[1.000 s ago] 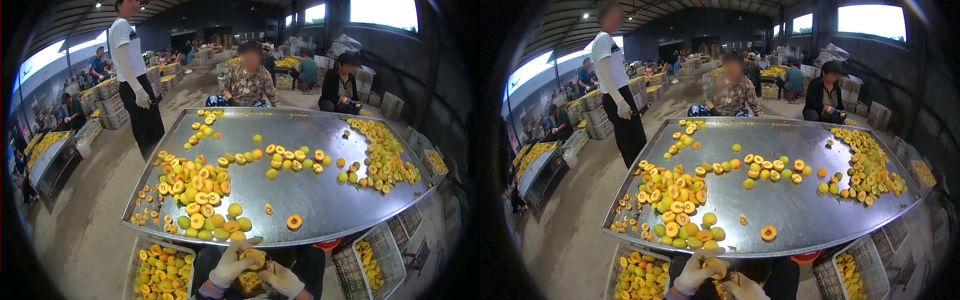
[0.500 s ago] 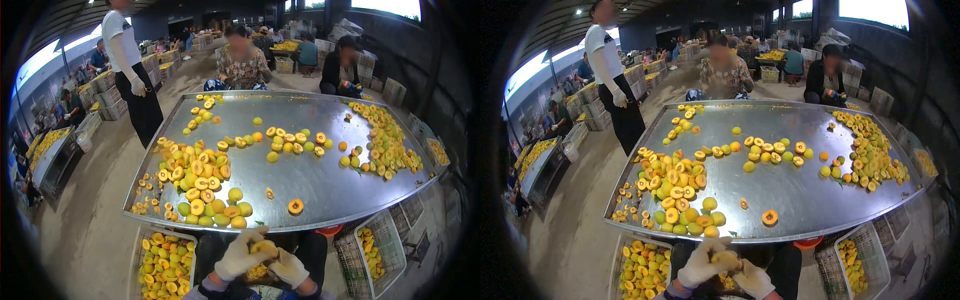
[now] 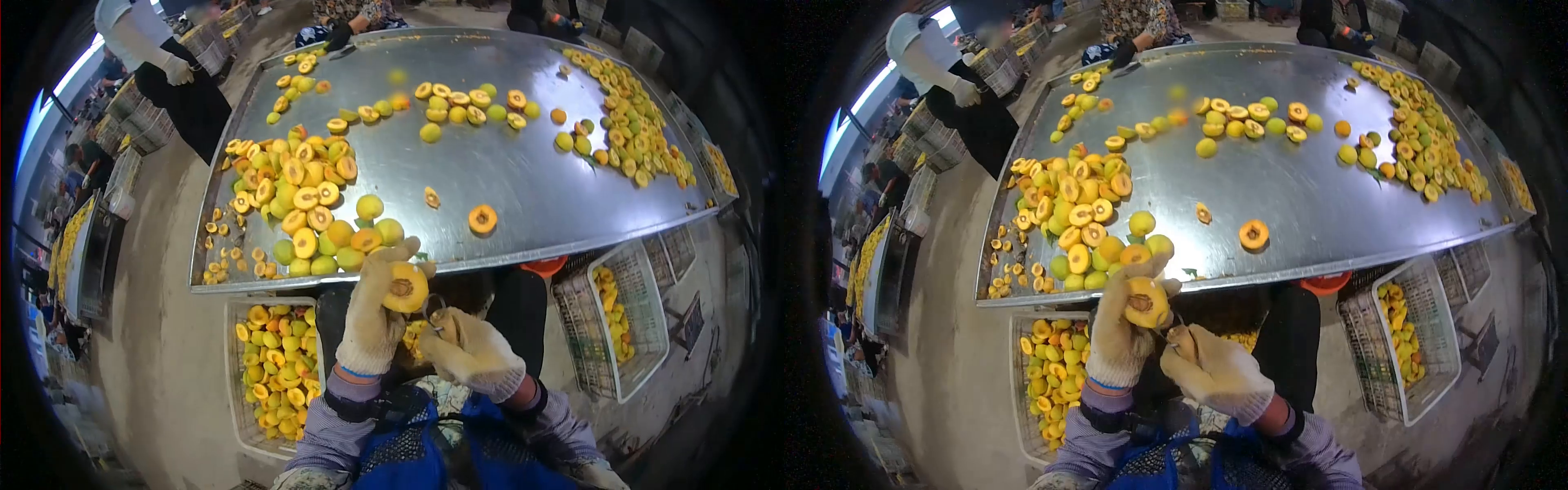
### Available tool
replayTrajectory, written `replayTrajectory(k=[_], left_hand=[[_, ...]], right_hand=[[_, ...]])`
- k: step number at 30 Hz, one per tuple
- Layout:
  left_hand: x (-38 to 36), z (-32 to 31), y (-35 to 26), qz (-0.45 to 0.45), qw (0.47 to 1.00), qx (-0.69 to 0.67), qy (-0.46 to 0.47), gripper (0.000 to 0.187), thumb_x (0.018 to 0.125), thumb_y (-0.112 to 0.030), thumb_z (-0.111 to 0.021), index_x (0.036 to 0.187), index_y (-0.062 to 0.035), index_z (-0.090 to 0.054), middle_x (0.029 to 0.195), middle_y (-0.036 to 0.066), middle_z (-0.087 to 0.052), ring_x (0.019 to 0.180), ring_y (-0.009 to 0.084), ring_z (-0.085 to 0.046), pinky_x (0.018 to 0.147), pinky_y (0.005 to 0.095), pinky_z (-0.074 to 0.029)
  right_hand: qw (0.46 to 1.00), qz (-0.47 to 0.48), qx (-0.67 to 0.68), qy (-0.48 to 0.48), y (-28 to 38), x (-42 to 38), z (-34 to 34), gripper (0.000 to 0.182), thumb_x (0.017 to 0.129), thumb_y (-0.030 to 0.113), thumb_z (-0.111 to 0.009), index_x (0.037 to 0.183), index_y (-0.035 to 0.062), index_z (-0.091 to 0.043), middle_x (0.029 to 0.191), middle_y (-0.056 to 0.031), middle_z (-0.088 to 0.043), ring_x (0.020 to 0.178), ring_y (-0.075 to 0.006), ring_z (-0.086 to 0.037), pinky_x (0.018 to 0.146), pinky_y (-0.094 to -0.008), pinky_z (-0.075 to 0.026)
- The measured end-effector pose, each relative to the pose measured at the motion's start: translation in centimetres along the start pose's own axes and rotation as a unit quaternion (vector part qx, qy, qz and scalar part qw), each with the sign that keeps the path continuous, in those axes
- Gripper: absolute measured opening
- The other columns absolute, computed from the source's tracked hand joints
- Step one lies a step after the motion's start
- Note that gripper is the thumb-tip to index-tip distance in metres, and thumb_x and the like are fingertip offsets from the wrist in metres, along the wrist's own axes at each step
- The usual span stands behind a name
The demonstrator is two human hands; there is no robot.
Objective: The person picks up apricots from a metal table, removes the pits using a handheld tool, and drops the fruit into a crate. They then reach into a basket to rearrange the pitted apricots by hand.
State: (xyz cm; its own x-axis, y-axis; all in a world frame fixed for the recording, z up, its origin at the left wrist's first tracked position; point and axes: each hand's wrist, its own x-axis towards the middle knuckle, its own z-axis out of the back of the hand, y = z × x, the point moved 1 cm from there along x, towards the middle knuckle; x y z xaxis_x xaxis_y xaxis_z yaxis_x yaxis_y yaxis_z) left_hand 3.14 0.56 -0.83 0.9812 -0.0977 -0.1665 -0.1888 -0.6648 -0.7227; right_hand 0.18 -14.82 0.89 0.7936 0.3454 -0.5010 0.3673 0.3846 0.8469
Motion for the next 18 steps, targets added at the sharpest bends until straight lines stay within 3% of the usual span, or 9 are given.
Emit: replayTrajectory(k=[5, 8, 9, 12, 13, 14, 18], left_hand=[[-0.7, -0.1, 0.9, -0.039, 0.999, -0.014, -0.011, 0.052, 0.103, -0.039, -0.038, 0.131, 0.0037, -0.043, 0.126, 0.014, -0.052, 0.11, 0.0213, -0.056, 0.083, 0.0313, -0.049], [-0.6, 0.6, 1.4, -0.011, 0.999, 0.04, 0.01, 0.056, 0.103, -0.039, -0.035, 0.137, 0.0051, -0.038, 0.111, 0.014, -0.06, 0.095, 0.016, -0.055, 0.085, 0.0284, -0.047], [-1.1, -0.4, 0.8, 0.04, 0.999, 0.015, -0.012, 0.053, 0.103, -0.036, -0.035, 0.137, 0.0049, -0.04, 0.11, 0.013, -0.06, 0.095, 0.0151, -0.055, 0.087, 0.0284, -0.046], [-1.2, 0.1, 1.1, 0.018, 0.999, 0.038, 0.006, 0.044, 0.101, -0.026, -0.039, 0.134, 0.0031, -0.043, 0.119, 0.014, -0.058, 0.104, 0.0173, -0.055, 0.093, 0.0306, -0.045], [-0.8, 0.9, 1.8, 0.014, 0.999, 0.05, 0.002, 0.04, 0.101, -0.024, -0.041, 0.13, 0.003, -0.045, 0.124, 0.015, -0.056, 0.107, 0.0175, -0.054, 0.094, 0.0305, -0.044], [-0.3, 1.3, 2.3, 0.011, 0.998, 0.06, -0.003, 0.036, 0.1, -0.022, -0.043, 0.125, 0.0028, -0.048, 0.129, 0.015, -0.054, 0.109, 0.0177, -0.054, 0.096, 0.0305, -0.044], [0.1, 1.7, 2.3, 0.005, 0.999, 0.033, -0.007, 0.026, 0.097, -0.017, -0.051, 0.114, 0.0014, -0.046, 0.137, 0.016, -0.048, 0.11, 0.0163, -0.054, 0.095, 0.0294, -0.044]], right_hand=[[0.999, -0.002, -0.054, -0.004, 0.5, -0.5, -0.1, 0.042, 0.085, 0.045, -0.057, 0.097, 0.0055, -0.056, 0.074, -0.0138, -0.063, 0.074, -0.0296, -0.066, 0.07, -0.0385, -0.049], [0.996, 0.035, -0.083, -0.026, 0.0, 0.4, -0.2, 0.044, 0.085, 0.047, -0.056, 0.099, 0.0053, -0.057, 0.078, -0.0169, -0.065, 0.079, -0.0341, -0.067, 0.073, -0.0401, -0.05], [0.996, 0.036, -0.071, -0.027, 0.3, 0.3, 0.0, 0.044, 0.085, 0.047, -0.056, 0.1, 0.0053, -0.057, 0.08, -0.0166, -0.066, 0.08, -0.0345, -0.067, 0.074, -0.0402, -0.05], [0.996, 0.065, -0.04, -0.053, -1.9, 1.6, -0.5, 0.044, 0.086, 0.046, -0.055, 0.101, 0.005, -0.058, 0.082, -0.0151, -0.067, 0.081, -0.0336, -0.067, 0.075, -0.0394, -0.051], [0.992, 0.1, -0.028, -0.067, -2.0, 1.9, -0.4, 0.042, 0.087, 0.044, -0.055, 0.101, 0.0046, -0.058, 0.078, -0.013, -0.067, 0.076, -0.0314, -0.067, 0.074, -0.0375, -0.051], [0.988, 0.13, 0.069, -0.044, -3.0, 2.8, -0.5, 0.024, 0.092, 0.015, -0.058, 0.11, 0.0003, -0.056, 0.082, 0.0021, -0.059, 0.072, -0.0047, -0.052, 0.062, -0.0213, -0.043], [0.975, 0.086, 0.197, -0.049, -1.7, 2.8, -0.4, 0.019, 0.091, 0.011, -0.056, 0.107, 0.0013, -0.056, 0.083, 0.0022, -0.057, 0.069, -0.0042, -0.051, 0.06, -0.0206, -0.042]])
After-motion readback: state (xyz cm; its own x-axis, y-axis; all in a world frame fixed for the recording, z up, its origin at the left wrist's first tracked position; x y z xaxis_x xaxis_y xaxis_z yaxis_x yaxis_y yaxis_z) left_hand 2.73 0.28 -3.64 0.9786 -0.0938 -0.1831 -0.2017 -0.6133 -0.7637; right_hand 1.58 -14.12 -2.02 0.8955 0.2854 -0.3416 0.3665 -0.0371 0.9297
